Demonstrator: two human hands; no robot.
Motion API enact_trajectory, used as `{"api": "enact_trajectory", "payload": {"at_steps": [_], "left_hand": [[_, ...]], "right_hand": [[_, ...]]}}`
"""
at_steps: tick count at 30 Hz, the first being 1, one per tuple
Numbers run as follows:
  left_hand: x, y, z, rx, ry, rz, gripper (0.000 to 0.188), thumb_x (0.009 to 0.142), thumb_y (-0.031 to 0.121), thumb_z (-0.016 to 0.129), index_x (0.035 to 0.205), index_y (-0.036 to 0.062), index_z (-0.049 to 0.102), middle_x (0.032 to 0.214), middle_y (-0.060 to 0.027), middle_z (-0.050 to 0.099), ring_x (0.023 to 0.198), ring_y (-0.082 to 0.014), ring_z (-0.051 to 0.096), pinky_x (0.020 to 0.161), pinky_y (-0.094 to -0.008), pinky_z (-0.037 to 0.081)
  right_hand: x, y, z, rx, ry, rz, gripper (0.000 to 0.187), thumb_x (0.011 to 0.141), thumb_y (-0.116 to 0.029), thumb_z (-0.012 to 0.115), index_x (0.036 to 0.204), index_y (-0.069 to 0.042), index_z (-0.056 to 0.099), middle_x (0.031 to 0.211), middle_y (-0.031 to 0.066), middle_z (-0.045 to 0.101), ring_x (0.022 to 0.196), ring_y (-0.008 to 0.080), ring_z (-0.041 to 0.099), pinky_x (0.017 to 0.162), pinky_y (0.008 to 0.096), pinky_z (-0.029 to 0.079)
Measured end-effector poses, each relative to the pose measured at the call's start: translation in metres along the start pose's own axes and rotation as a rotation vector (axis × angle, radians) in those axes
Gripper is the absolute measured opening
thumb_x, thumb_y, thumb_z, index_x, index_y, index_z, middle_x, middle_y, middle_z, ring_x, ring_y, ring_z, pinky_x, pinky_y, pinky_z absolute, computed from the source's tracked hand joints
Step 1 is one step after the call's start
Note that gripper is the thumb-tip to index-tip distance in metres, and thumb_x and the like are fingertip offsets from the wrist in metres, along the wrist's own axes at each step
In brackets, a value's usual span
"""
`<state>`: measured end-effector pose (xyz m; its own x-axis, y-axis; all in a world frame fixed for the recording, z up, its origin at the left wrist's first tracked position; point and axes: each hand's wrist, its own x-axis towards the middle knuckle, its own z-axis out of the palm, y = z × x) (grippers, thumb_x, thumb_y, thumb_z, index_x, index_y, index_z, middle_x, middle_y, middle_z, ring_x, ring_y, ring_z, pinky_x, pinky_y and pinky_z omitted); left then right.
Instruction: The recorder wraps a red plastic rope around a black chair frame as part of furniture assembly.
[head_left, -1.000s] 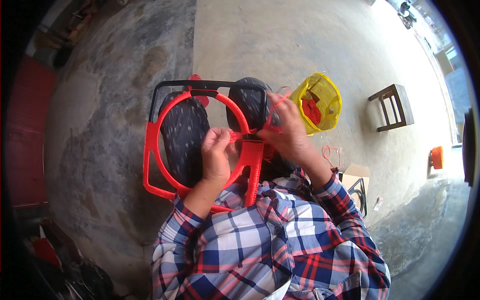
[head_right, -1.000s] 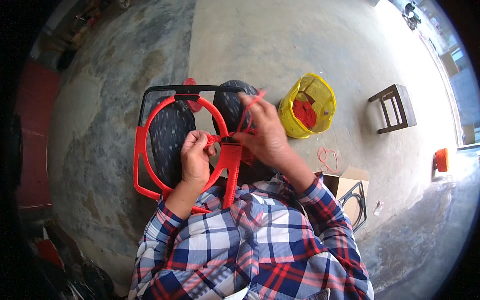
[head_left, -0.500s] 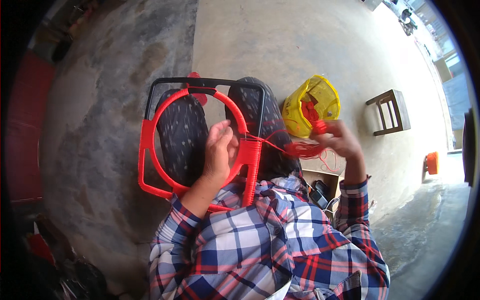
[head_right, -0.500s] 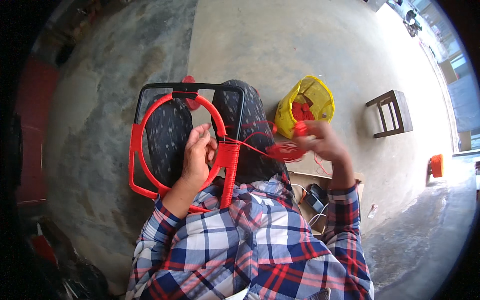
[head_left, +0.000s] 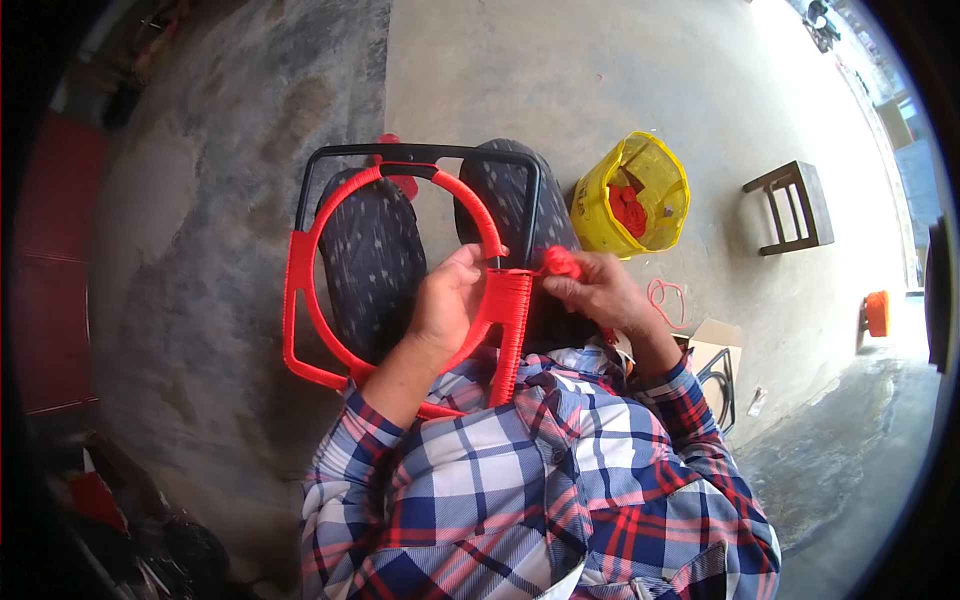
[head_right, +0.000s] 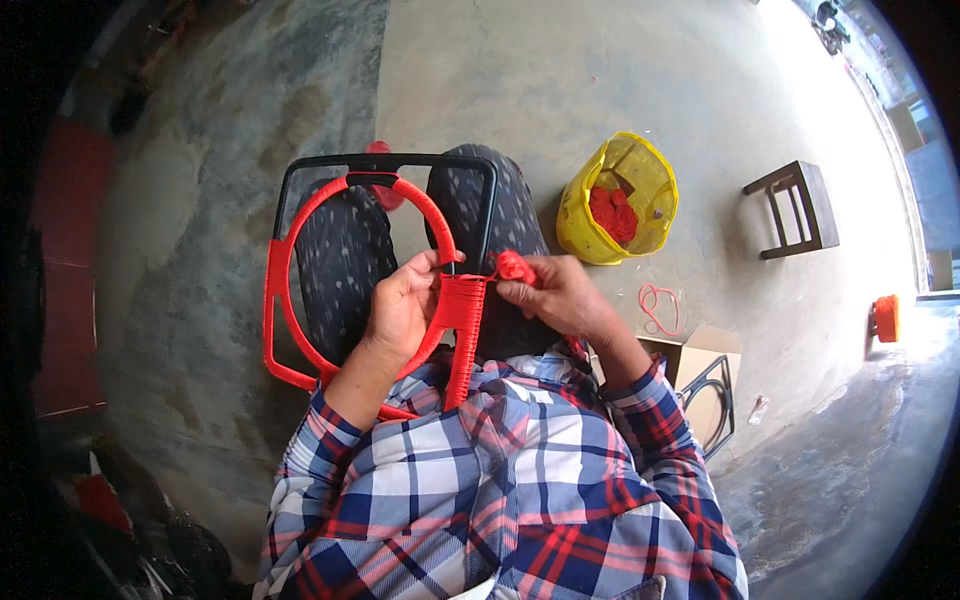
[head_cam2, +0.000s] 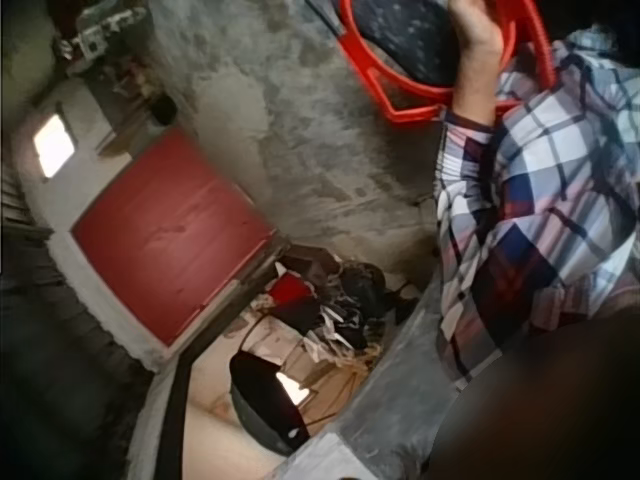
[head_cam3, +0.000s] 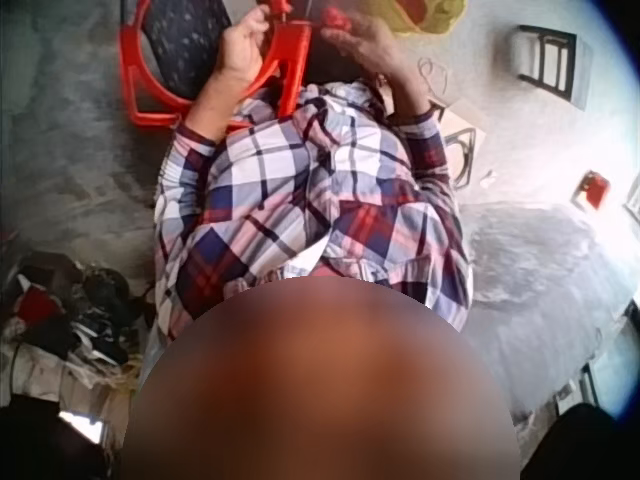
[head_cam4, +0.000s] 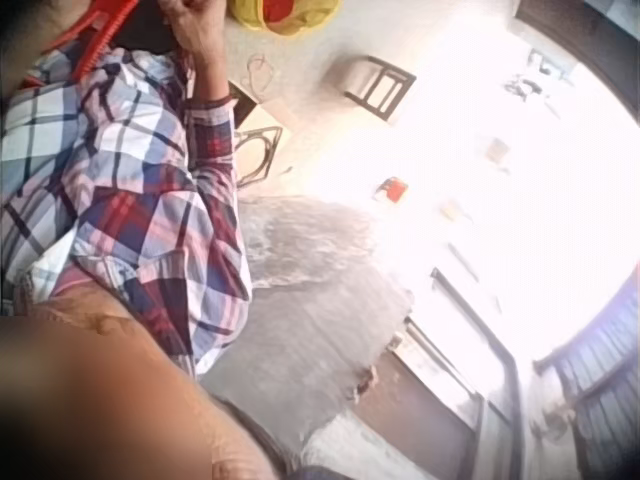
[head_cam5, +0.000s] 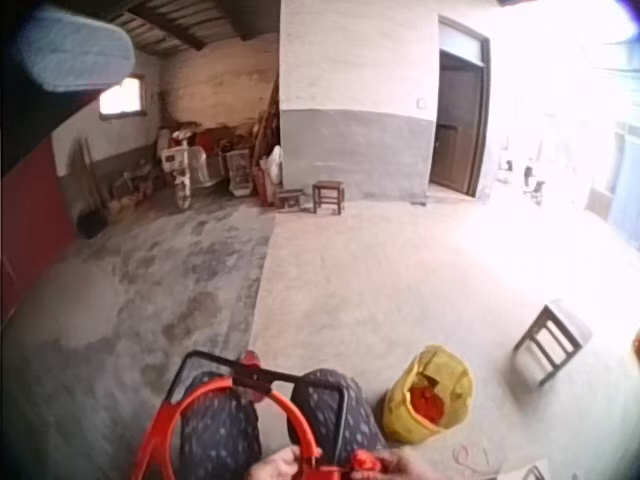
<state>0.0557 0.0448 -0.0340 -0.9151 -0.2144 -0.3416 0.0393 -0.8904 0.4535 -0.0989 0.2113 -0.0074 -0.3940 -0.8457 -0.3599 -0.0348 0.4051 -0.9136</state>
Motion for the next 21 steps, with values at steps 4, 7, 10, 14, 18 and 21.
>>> {"api": "enact_trajectory", "payload": {"at_steps": [4, 7, 10, 14, 18, 21], "left_hand": [[-0.001, -0.002, -0.002, 0.056, 0.038, -0.018, 0.039, 0.08, 0.012, 0.042, 0.117, 0.0002, 0.05, 0.106, -0.0158, 0.062, 0.096, -0.0279, 0.063, 0.088, -0.0431, 0.05], [0.004, 0.0, -0.002, 0.046, 0.071, -0.069, 0.036, 0.08, 0.011, 0.043, 0.114, 0.001, 0.05, 0.105, -0.018, 0.062, 0.095, -0.0328, 0.063, 0.087, -0.0473, 0.051], [0.003, 0.002, -0.007, -0.01, 0.05, -0.103, 0.035, 0.079, 0.012, 0.045, 0.112, 0.0027, 0.051, 0.103, -0.0203, 0.063, 0.095, -0.0382, 0.063, 0.087, -0.0509, 0.05], [-0.004, 0.003, -0.001, -0.047, 0.068, -0.081, 0.034, 0.078, 0.013, 0.046, 0.11, 0.0049, 0.052, 0.101, -0.0199, 0.063, 0.093, -0.0381, 0.064, 0.084, -0.0518, 0.051], [-0.002, -0.001, -0.005, -0.024, 0.054, -0.068, 0.033, 0.077, 0.011, 0.047, 0.109, 0.0062, 0.053, 0.099, -0.0169, 0.064, 0.089, -0.0358, 0.065, 0.082, -0.0513, 0.052], [0.001, -0.005, -0.009, 0.013, 0.017, -0.045, 0.031, 0.077, 0.009, 0.047, 0.107, 0.0059, 0.053, 0.096, -0.0136, 0.064, 0.086, -0.0328, 0.066, 0.08, -0.0503, 0.053]], "right_hand": [[0.0, 0.008, -0.045, 0.205, 0.295, -0.075, 0.019, 0.089, -0.022, 0.066, 0.08, -0.008, 0.057, 0.062, -0.0081, 0.046, 0.054, 0.0027, 0.041, 0.048, 0.021, 0.034], [-0.013, 0.034, -0.04, 0.142, 0.278, -0.082, 0.021, 0.09, -0.024, 0.065, 0.079, -0.008, 0.056, 0.061, -0.0084, 0.045, 0.052, 0.0027, 0.039, 0.046, 0.0217, 0.031], [-0.03, 0.035, -0.04, 0.177, 0.249, -0.022, 0.022, 0.09, -0.026, 0.066, 0.079, -0.008, 0.057, 0.062, -0.0081, 0.046, 0.052, 0.0029, 0.039, 0.046, 0.0219, 0.03], [-0.05, 0.035, -0.03, 0.086, 0.228, -0.017, 0.023, 0.09, -0.025, 0.065, 0.079, -0.006, 0.058, 0.06, -0.0068, 0.047, 0.058, 0.0031, 0.043, 0.051, 0.023, 0.035], [-0.055, 0.062, -0.02, 0.08, 0.207, -0.059, 0.022, 0.09, -0.022, 0.066, 0.079, -0.005, 0.056, 0.064, -0.008, 0.047, 0.059, 0.0044, 0.042, 0.053, 0.024, 0.035], [-0.046, 0.08, -0.019, 0.146, 0.231, -0.029, 0.022, 0.089, -0.021, 0.066, 0.079, -0.006, 0.055, 0.067, -0.0069, 0.047, 0.062, 0.0037, 0.041, 0.054, 0.0234, 0.035]]}}
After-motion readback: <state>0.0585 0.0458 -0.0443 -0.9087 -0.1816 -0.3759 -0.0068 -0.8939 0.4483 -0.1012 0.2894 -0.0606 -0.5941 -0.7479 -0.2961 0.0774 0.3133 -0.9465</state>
